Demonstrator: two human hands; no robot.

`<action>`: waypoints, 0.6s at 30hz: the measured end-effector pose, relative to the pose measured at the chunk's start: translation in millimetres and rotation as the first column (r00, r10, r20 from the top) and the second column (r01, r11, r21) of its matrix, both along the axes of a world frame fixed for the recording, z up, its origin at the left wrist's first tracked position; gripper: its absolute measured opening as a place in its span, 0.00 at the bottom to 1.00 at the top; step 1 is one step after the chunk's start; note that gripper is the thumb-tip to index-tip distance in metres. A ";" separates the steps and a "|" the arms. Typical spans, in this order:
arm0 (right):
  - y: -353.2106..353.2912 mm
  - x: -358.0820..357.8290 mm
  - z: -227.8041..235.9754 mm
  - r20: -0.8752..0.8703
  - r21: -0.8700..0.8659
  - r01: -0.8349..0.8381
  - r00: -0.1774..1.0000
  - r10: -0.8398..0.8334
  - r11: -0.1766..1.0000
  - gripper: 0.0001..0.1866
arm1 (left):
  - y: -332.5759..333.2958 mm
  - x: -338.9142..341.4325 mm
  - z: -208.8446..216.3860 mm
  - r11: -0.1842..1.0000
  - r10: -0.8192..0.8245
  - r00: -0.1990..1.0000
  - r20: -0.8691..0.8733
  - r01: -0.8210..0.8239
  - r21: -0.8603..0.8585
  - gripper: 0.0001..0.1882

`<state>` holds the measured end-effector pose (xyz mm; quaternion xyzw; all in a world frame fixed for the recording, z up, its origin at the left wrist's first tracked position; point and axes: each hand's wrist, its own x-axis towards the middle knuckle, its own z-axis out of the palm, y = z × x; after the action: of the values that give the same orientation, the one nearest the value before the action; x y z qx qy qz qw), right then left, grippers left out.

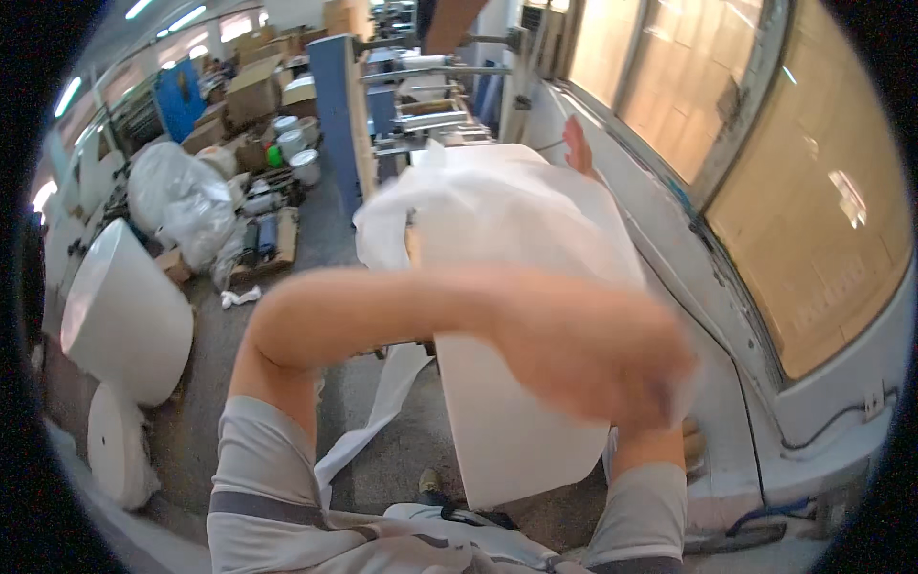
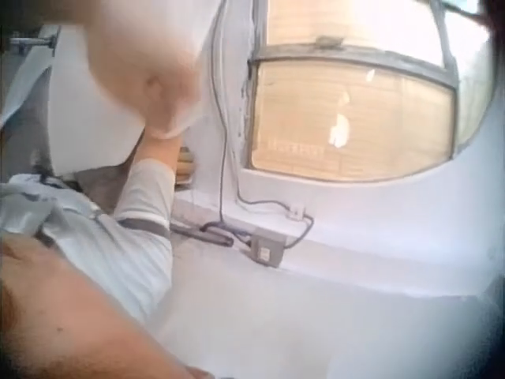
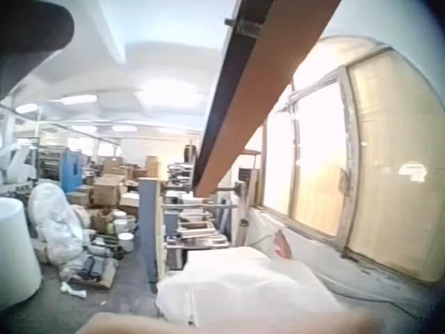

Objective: Loading a large roll of paper onto a machine spindle and removing the protective wrapping.

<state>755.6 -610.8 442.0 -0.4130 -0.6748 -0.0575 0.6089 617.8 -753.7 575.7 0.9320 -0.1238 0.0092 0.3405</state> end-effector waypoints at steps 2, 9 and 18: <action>-5.0 -8.6 5.6 -0.198 -0.045 -0.252 0.951 0.238 0.967 0.49 | -22.1 -15.1 -21.0 0.993 0.102 0.995 -0.018 -0.101 0.060 0.13; -18.8 -27.1 33.7 -0.728 0.103 -0.856 0.282 0.625 0.507 0.31 | 83.8 -111.1 -118.7 0.136 0.678 0.115 0.726 -0.990 0.031 0.56; -34.7 -55.7 41.4 -0.515 -0.126 -0.739 0.619 0.593 0.662 0.18 | 160.6 -125.7 -96.1 0.283 0.821 -0.071 0.566 -0.811 -0.512 0.15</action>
<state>699.9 -645.5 483.4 -0.2242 -0.6275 0.3809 0.6410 492.1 -593.1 479.6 0.7034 0.3302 0.6031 0.1802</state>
